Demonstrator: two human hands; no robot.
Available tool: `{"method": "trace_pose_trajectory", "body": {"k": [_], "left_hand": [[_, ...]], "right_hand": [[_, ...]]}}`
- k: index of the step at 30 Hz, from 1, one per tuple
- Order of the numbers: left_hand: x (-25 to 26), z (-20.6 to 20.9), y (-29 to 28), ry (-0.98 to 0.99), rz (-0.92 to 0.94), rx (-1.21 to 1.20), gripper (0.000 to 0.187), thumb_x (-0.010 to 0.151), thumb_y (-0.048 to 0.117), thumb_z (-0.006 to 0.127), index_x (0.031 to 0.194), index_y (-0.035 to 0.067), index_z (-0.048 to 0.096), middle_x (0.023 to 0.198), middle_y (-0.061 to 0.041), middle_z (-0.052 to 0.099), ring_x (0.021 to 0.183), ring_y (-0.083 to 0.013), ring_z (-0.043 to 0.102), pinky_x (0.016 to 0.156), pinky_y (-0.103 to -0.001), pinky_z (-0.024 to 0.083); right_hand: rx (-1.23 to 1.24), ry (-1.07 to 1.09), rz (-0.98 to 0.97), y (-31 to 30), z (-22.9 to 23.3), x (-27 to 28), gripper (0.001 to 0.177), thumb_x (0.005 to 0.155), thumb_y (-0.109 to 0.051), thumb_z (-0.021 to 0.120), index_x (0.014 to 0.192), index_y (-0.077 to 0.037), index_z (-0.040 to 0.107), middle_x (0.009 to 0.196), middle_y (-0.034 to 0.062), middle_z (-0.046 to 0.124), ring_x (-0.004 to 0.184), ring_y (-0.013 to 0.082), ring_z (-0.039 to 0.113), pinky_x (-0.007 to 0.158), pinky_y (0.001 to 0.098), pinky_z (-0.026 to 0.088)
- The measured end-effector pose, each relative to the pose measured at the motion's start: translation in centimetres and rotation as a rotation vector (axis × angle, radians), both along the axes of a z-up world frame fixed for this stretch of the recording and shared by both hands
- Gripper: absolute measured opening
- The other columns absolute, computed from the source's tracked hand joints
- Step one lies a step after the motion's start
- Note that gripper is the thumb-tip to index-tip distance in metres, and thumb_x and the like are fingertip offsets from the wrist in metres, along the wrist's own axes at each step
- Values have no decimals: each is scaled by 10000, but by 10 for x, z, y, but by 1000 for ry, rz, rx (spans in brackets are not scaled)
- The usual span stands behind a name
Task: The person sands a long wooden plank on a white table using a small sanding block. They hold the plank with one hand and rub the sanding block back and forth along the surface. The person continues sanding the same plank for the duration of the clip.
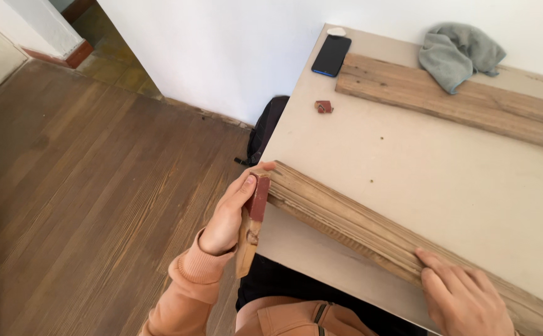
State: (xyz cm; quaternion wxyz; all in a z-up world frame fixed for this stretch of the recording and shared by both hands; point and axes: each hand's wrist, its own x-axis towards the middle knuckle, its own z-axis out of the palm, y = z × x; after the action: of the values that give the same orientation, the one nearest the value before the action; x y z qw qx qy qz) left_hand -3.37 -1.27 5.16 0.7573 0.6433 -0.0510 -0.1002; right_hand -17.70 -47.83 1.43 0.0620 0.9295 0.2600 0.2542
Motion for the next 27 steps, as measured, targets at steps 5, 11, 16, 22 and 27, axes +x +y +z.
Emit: {"method": "trace_pose_trajectory", "body": {"k": [5, 11, 16, 22, 27], "left_hand": [[-10, -6, 10, 13, 18, 109, 605, 1246, 453, 473, 1638, 87, 752, 1758, -88, 748, 1652, -185, 644, 1418, -359, 414], [-11, -33, 7, -115, 65, 332, 609, 1276, 542, 458, 1503, 41, 721, 721, -1, 633, 1245, -148, 781, 1460, -425, 420], [2, -62, 4, -12, 163, 265, 402, 1279, 462, 508, 1160, 133, 707, 1438, -74, 885, 1704, -213, 692, 1400, -415, 470], [8, -42, -2, -22, 95, 411, 519, 1265, 511, 438, 1420, 142, 769, 1336, -8, 827, 1297, -186, 745, 1181, -381, 511], [18, -58, -3, -7, 109, 462, 447, 1305, 528, 417, 1127, 163, 603, 1030, 12, 616, 991, -179, 589, 980, -383, 452]], "right_hand": [[4, -75, 79, 9, -9, -11, 323, 1186, 23, 500, 987, -103, 722, 1525, 52, 918, 1292, 194, 883, 919, 369, 592], [18, -134, 187, -7, -40, -2, 201, 1179, -125, 720, 978, -127, 732, 1483, 79, 929, 1369, 278, 886, 1023, 403, 653], [104, -19, 180, -27, -53, 3, 185, 1149, -298, 821, 1131, -115, 832, 1622, 92, 853, 1537, 311, 799, 1295, 456, 618], [1, -58, 238, -41, -60, 20, 517, 1178, -293, 811, 1660, -108, 771, 1702, 105, 805, 1586, 354, 773, 1356, 493, 590], [5, -45, 257, -38, -58, 23, 535, 1193, -259, 769, 1692, -66, 739, 1731, 139, 777, 1609, 378, 750, 1392, 513, 568]]}}
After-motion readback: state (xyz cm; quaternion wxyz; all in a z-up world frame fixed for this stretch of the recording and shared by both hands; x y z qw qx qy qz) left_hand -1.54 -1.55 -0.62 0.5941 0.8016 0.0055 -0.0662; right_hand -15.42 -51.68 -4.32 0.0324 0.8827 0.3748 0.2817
